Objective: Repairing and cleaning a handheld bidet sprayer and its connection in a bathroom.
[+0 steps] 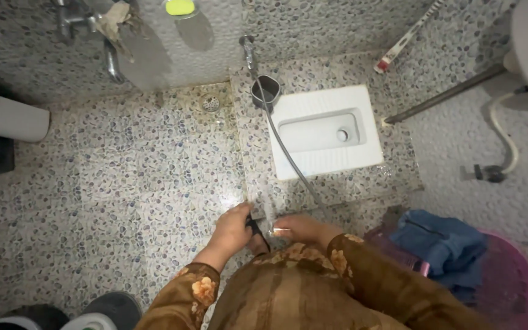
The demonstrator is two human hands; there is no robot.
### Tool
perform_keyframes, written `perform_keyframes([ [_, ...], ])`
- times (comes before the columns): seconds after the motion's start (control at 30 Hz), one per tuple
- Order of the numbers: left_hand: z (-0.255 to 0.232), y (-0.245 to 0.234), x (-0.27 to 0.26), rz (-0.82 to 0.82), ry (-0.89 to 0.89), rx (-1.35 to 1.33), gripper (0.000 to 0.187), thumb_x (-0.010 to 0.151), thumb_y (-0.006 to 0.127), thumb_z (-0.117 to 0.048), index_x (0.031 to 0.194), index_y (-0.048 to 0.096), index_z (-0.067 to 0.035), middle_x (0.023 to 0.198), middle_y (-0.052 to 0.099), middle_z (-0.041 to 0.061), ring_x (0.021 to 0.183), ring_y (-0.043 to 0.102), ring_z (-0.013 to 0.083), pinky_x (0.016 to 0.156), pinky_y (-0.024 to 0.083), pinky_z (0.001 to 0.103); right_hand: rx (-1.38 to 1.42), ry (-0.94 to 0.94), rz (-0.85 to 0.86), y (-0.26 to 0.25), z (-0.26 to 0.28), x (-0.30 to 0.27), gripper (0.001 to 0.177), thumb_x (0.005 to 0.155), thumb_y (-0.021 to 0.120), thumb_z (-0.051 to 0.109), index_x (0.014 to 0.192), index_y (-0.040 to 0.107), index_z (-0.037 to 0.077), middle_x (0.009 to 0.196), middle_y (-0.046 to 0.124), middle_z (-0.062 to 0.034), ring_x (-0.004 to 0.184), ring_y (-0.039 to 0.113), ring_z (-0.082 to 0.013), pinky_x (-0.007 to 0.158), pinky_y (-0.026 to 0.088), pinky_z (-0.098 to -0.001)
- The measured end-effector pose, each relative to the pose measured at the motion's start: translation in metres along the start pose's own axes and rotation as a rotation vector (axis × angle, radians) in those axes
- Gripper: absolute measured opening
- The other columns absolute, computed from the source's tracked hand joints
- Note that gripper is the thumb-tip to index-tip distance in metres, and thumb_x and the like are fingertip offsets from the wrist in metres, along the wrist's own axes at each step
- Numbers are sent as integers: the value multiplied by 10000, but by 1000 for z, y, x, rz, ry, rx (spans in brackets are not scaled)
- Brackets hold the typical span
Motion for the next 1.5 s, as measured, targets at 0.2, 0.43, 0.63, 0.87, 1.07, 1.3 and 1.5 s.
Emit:
perform_keyframes([
  [0.2,-15,15,-4,25,17,7,606,721,697,-74,1319,602,-82,1390,601,147,1240,579,366,1060,453,437,-35,-8,95,4,15,-30,306,996,592,370,1031,678,78,983,693,-188,930,654,-415,784,517,-486],
  [0.43,-59,33,-12,21,121,38,640,699,733,-68,1323,601,-27,1371,589,216,1246,559,396,1044,441,453,-113,107,245,12,11,-65,287,960,603,390,1051,707,137,996,725,-152,928,681,-389,792,527,-489],
  [0.63,-51,77,-12,113,16,76,612,721,731,-101,1316,598,-52,1379,585,183,1260,558,358,1059,443,431,-374,299,381,12,-7,-91,352,954,593,449,1085,736,155,1061,723,-125,990,660,-385,846,518,-510],
  [0.87,-66,76,-16,64,42,71,600,729,663,-43,1327,615,-71,1377,610,154,1270,557,350,1062,434,438,-569,412,498,17,-45,-113,338,925,616,346,1046,774,72,1067,743,-143,1004,681,-371,884,537,-494],
  [1.07,-69,74,-19,41,37,84,594,727,689,-108,1315,624,-69,1369,615,168,1266,575,341,1076,445,418,-599,389,443,11,-55,-117,321,909,643,377,1066,765,125,1076,737,-125,1018,683,-365,887,534,-489],
  [1.3,-54,83,-17,0,33,90,523,797,610,-75,1318,636,-68,1369,617,187,1296,556,355,1100,425,435,-495,356,332,0,-45,-112,272,953,655,369,1077,726,138,1050,729,-122,1015,672,-368,858,531,-493],
  [1.5,-64,77,-15,51,1,84,583,778,584,-39,1358,601,-98,1421,582,160,1305,538,356,1103,414,437,-507,322,271,-3,-56,-119,266,916,684,363,1060,744,149,1057,717,-126,1044,661,-365,884,525,-491],
])
Point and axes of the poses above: each hand's wrist, its own x-axis towards the middle knuckle, its own y-axis out of the palm, z = x × y, the point moved 8 cm from there along x, towards the middle knuckle
